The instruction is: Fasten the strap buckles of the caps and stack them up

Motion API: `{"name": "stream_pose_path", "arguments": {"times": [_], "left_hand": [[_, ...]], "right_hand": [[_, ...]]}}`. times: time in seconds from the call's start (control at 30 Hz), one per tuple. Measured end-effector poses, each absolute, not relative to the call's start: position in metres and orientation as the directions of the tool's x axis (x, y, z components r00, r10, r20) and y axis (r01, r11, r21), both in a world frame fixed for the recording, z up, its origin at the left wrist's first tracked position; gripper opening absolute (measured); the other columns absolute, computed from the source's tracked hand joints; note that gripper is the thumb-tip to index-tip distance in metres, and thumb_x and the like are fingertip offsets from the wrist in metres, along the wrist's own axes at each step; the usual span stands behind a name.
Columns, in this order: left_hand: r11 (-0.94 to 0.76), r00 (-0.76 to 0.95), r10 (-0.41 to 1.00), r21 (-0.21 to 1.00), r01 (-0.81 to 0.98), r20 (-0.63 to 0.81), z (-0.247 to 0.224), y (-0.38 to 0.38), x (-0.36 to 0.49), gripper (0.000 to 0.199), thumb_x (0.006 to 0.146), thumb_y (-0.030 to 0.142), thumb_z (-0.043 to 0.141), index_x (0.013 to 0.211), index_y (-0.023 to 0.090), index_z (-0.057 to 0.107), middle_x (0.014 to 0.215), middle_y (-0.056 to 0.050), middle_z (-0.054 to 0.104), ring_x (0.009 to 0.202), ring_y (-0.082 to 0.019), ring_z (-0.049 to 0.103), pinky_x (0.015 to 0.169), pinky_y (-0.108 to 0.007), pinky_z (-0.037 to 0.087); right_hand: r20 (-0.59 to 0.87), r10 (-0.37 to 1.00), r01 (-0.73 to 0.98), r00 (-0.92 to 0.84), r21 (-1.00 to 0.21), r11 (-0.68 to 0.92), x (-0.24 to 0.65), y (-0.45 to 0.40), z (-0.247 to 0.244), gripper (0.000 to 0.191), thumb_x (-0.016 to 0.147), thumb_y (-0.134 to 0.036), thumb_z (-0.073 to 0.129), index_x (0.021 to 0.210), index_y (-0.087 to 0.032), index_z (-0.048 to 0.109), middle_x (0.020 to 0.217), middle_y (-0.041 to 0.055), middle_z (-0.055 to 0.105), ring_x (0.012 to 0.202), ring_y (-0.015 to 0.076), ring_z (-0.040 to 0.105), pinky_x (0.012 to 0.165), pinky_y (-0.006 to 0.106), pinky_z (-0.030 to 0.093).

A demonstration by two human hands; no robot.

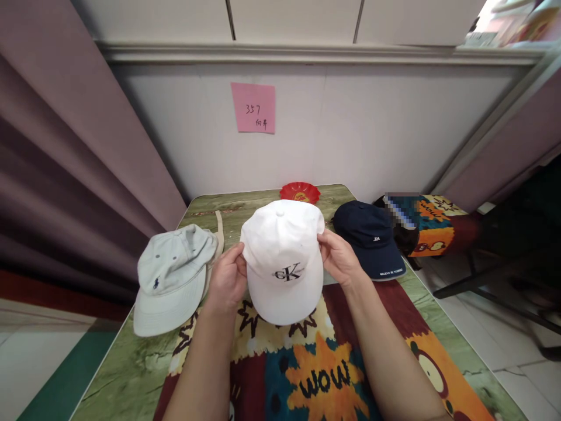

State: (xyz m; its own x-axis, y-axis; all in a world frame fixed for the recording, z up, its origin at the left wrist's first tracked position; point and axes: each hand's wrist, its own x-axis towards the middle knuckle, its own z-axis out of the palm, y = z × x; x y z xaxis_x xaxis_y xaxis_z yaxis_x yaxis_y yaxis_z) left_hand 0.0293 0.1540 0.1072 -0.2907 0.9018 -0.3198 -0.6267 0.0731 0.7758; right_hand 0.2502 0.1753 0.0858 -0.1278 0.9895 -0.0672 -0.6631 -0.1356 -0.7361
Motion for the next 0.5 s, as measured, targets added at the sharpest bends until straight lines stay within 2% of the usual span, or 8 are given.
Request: {"name": "stream_pose_path", "arguments": {"times": [0.1, 0.2, 0.27, 0.33, 0.43, 0.5], "left_hand": [[-0.001, -0.265, 0.944, 0.801, -0.599, -0.197, 0.115, 0.15, 0.029, 0.01, 0.083, 0.008, 0.061, 0.083, 0.014, 0.069, 0.081, -0.002, 0.073, 0.072, -0.01, 0.067, 0.069, -0.015, 0.053], [-0.096, -0.231, 0.973, 0.857, -0.506, -0.027, 0.122, 0.144, 0.029, 0.014, 0.081, 0.019, 0.069, 0.095, 0.017, 0.07, 0.092, -0.003, 0.073, 0.081, -0.013, 0.067, 0.074, -0.019, 0.052], [-0.198, -0.261, 0.96, 0.907, -0.372, 0.102, 0.123, 0.142, 0.027, 0.019, 0.08, 0.026, 0.073, 0.097, 0.019, 0.071, 0.095, -0.003, 0.073, 0.086, -0.015, 0.066, 0.077, -0.022, 0.052], [-0.301, -0.315, 0.918, 0.94, -0.16, 0.241, 0.12, 0.142, 0.024, 0.019, 0.079, 0.029, 0.074, 0.095, 0.02, 0.072, 0.1, -0.003, 0.072, 0.092, -0.017, 0.065, 0.082, -0.024, 0.051], [-0.385, -0.337, 0.853, 0.916, 0.111, 0.4, 0.111, 0.147, 0.018, 0.016, 0.081, 0.028, 0.071, 0.095, 0.02, 0.072, 0.105, -0.005, 0.07, 0.099, -0.019, 0.063, 0.09, -0.027, 0.049], [-0.407, -0.316, 0.843, 0.9, 0.154, 0.435, 0.102, 0.152, 0.015, 0.014, 0.083, 0.028, 0.068, 0.094, 0.021, 0.071, 0.108, -0.006, 0.07, 0.105, -0.02, 0.062, 0.096, -0.029, 0.047]], "right_hand": [[0.003, 0.999, -0.567, -0.053, -0.823, -0.028, 0.249, 0.168, 0.098, 0.022, 0.074, -0.017, 0.067, 0.095, -0.017, 0.07, 0.09, 0.0018, 0.077, 0.084, 0.0173, 0.071, 0.081, 0.027, 0.056], [0.111, 0.989, -0.423, 0.097, -0.895, 0.142, 0.251, 0.164, 0.103, 0.028, 0.074, -0.023, 0.07, 0.101, -0.019, 0.071, 0.101, 0.0039, 0.077, 0.099, 0.0229, 0.068, 0.09, 0.035, 0.053], [0.203, 0.96, -0.285, 0.193, -0.924, 0.253, 0.254, 0.163, 0.103, 0.028, 0.073, -0.023, 0.072, 0.1, -0.02, 0.073, 0.108, 0.0049, 0.075, 0.105, 0.0243, 0.066, 0.093, 0.036, 0.052], [0.263, 0.932, -0.179, 0.248, -0.933, 0.311, 0.255, 0.164, 0.101, 0.026, 0.071, -0.023, 0.073, 0.097, -0.02, 0.074, 0.113, 0.0053, 0.073, 0.108, 0.0245, 0.064, 0.094, 0.036, 0.051], [0.281, 0.927, -0.162, 0.246, -0.931, 0.326, 0.253, 0.168, 0.094, 0.021, 0.071, -0.023, 0.074, 0.092, -0.021, 0.074, 0.114, 0.0055, 0.072, 0.105, 0.0233, 0.064, 0.094, 0.036, 0.05], [0.293, 0.931, -0.171, 0.216, -0.928, 0.332, 0.251, 0.173, 0.084, 0.016, 0.072, -0.023, 0.072, 0.088, -0.021, 0.073, 0.115, 0.006, 0.071, 0.105, 0.0225, 0.065, 0.095, 0.035, 0.049]]}}
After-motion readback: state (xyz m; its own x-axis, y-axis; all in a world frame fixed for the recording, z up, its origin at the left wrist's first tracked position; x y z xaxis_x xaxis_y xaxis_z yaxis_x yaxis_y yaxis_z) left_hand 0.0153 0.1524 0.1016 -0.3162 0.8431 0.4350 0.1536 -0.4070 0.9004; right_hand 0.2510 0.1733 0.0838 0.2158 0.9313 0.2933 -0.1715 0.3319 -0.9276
